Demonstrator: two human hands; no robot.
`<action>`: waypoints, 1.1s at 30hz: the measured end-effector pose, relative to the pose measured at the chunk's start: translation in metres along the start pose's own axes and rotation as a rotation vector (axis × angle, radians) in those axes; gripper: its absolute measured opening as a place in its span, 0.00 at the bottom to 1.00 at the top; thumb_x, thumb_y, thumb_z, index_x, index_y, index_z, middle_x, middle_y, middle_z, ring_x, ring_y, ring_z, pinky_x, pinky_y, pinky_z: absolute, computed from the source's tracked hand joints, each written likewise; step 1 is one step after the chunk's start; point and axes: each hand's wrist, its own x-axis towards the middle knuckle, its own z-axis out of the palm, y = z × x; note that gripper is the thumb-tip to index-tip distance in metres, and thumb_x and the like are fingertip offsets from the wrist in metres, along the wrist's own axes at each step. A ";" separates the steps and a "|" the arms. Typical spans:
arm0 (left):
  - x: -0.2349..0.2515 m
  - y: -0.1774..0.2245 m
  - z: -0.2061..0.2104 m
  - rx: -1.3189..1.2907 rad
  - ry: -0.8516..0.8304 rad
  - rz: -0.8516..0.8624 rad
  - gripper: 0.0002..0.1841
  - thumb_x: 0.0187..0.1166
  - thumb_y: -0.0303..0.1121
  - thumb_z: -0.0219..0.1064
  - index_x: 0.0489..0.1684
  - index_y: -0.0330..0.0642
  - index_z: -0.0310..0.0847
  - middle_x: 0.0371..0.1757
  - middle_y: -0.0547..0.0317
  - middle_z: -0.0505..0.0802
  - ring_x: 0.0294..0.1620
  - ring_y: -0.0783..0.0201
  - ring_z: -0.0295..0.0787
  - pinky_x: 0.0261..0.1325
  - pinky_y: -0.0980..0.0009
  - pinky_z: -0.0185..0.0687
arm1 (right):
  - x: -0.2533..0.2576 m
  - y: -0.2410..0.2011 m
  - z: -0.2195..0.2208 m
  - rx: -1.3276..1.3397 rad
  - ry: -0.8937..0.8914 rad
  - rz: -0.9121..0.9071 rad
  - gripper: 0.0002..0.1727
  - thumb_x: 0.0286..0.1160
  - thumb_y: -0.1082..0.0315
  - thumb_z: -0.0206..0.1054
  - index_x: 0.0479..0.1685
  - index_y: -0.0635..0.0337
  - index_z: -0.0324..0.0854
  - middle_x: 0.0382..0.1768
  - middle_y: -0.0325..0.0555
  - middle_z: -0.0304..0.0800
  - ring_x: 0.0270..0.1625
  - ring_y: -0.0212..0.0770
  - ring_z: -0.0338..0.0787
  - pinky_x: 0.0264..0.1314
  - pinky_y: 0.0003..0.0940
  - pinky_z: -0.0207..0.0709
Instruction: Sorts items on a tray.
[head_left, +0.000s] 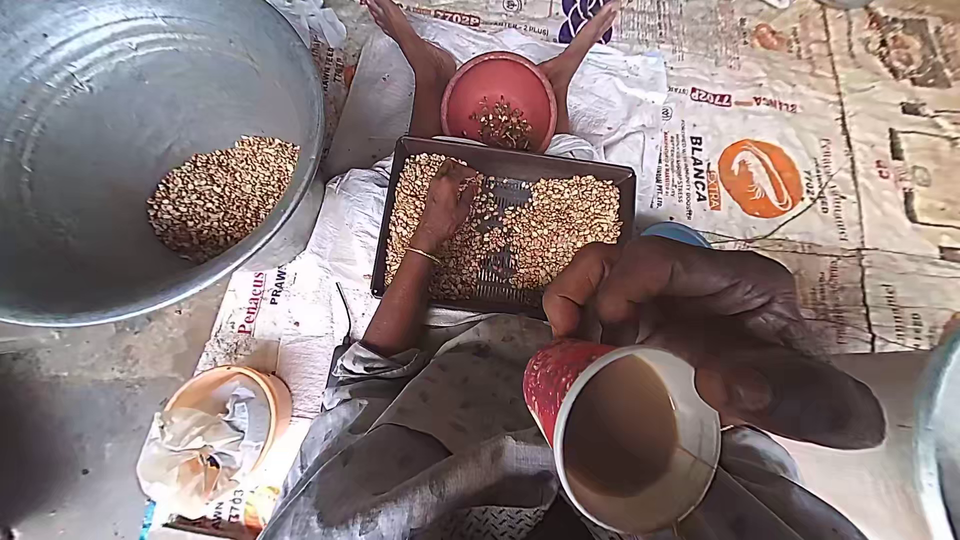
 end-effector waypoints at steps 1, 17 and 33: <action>-0.001 0.000 -0.002 -0.086 0.007 -0.028 0.16 0.85 0.27 0.60 0.64 0.26 0.83 0.62 0.33 0.88 0.61 0.46 0.88 0.69 0.56 0.82 | 0.000 0.006 -0.003 0.019 0.019 0.003 0.16 0.77 0.55 0.70 0.42 0.62 0.83 0.42 0.40 0.87 0.42 0.29 0.90 0.40 0.20 0.87; -0.086 0.053 -0.050 -0.862 -0.224 -0.195 0.24 0.95 0.39 0.38 0.58 0.40 0.84 0.45 0.68 0.95 0.43 0.74 0.93 0.51 0.72 0.92 | 0.008 0.168 -0.073 0.020 0.402 0.150 0.09 0.86 0.68 0.57 0.43 0.57 0.83 0.39 0.39 0.94 0.35 0.34 0.95 0.40 0.33 0.93; -0.122 0.042 -0.081 -0.833 0.062 -0.317 0.10 0.88 0.29 0.53 0.55 0.39 0.79 0.47 0.64 0.93 0.43 0.68 0.95 0.51 0.68 0.95 | 0.034 0.231 -0.077 -0.339 0.232 0.189 0.11 0.86 0.70 0.59 0.54 0.70 0.79 0.52 0.49 0.89 0.52 0.36 0.92 0.57 0.34 0.88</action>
